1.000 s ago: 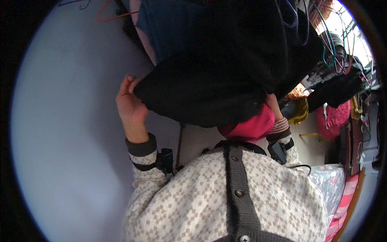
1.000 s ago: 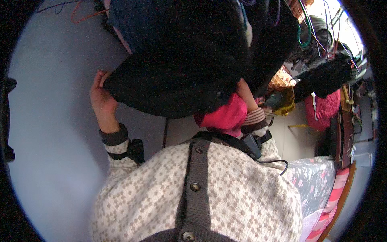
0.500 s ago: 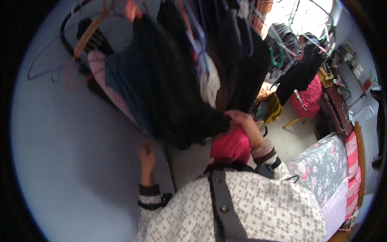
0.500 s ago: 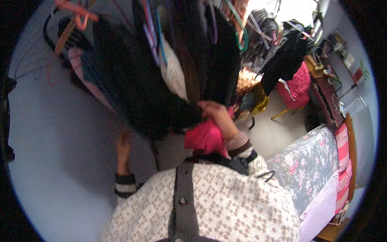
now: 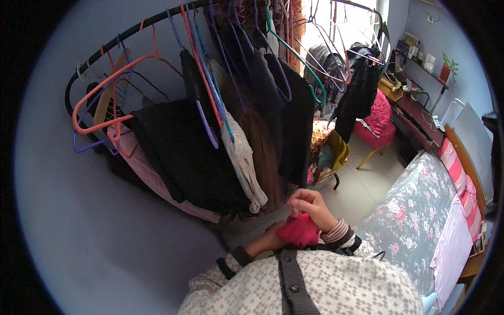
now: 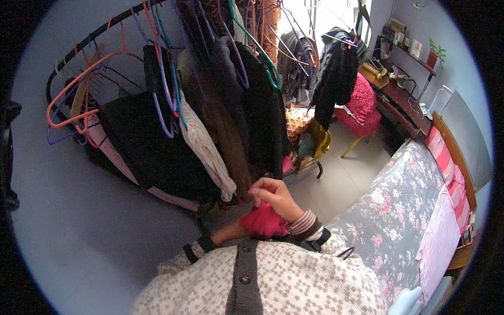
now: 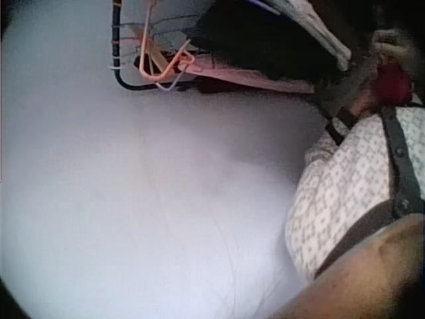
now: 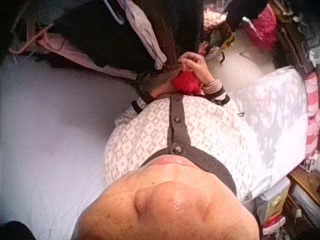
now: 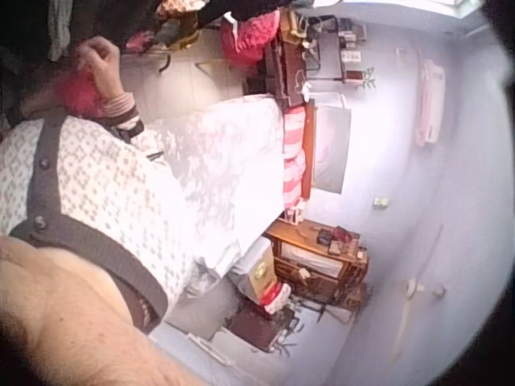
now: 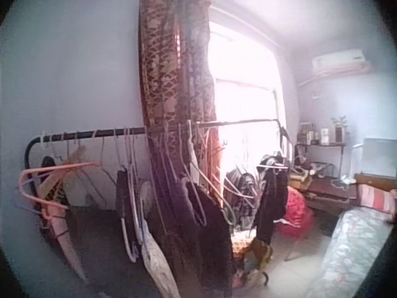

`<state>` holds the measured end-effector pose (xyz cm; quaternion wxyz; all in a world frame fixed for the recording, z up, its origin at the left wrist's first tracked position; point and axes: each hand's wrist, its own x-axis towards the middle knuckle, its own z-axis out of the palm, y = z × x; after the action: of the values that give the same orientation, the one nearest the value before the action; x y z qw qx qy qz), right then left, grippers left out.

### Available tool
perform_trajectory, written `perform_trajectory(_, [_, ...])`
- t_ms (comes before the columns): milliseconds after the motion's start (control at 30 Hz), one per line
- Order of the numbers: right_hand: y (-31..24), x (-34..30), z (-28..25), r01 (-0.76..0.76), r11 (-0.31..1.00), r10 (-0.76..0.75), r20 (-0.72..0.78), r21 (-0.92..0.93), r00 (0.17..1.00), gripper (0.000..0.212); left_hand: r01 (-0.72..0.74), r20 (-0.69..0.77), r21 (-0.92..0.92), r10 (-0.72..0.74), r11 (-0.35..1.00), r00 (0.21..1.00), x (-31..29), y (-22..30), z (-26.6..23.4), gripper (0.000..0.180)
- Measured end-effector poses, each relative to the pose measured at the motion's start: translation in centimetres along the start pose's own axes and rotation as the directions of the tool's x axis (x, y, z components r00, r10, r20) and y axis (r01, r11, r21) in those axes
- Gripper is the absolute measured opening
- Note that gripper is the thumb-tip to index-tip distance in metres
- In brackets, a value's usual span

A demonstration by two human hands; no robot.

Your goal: The person closes a washing machine lid, walks through a living area into a bedroom, and removes a pink garment from a clothes rack. They then handle several other garments on hangers, including a black top and a brown sweater, before returning to the washing machine and placing the pink garment inside.

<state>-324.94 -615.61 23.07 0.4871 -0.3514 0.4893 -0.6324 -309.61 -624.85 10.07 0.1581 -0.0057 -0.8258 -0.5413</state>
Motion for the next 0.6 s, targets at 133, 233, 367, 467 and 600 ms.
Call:
perform_trajectory(133, [1.6, -0.8, -2.9, 0.075, 0.995, -0.057, -0.240, 0.067, 0.969, 0.019, 0.253, 0.002, -0.319, -0.266, 0.914, 0.964, -0.2, -1.6, 0.4, 0.041])
perform_trajectory(233, [2.8, -1.4, -5.4, 0.112, 0.989, -0.087, -0.247, 0.093, 0.965, 0.035, 0.358, 0.055, -0.477, -0.380, 0.802, 0.923, 0.7, -1.4, -1.1, 0.042])
perform_trajectory(367, [4.1, -3.9, -7.7, 0.141, 0.972, -0.155, -0.066, -0.186, 0.986, 0.069, 0.214, -0.196, -0.683, -0.457, 0.698, 0.867, 3.1, 2.1, -1.0, 0.035])
perform_trajectory(467, [5.7, -5.8, -8.8, 0.050, 0.954, -0.021, 0.101, -0.297, 0.995, 0.080, 0.044, -0.171, -0.840, -0.342, 0.540, 0.924, 5.6, 5.6, -0.7, 0.026])
perform_trajectory(600, [8.1, -7.9, -10.4, 0.301, 0.660, -0.215, 0.211, -0.688, 0.954, 0.063, 0.212, 0.220, -0.467, -0.120, 0.858, 0.968, 8.2, 10.0, 1.4, 0.029])
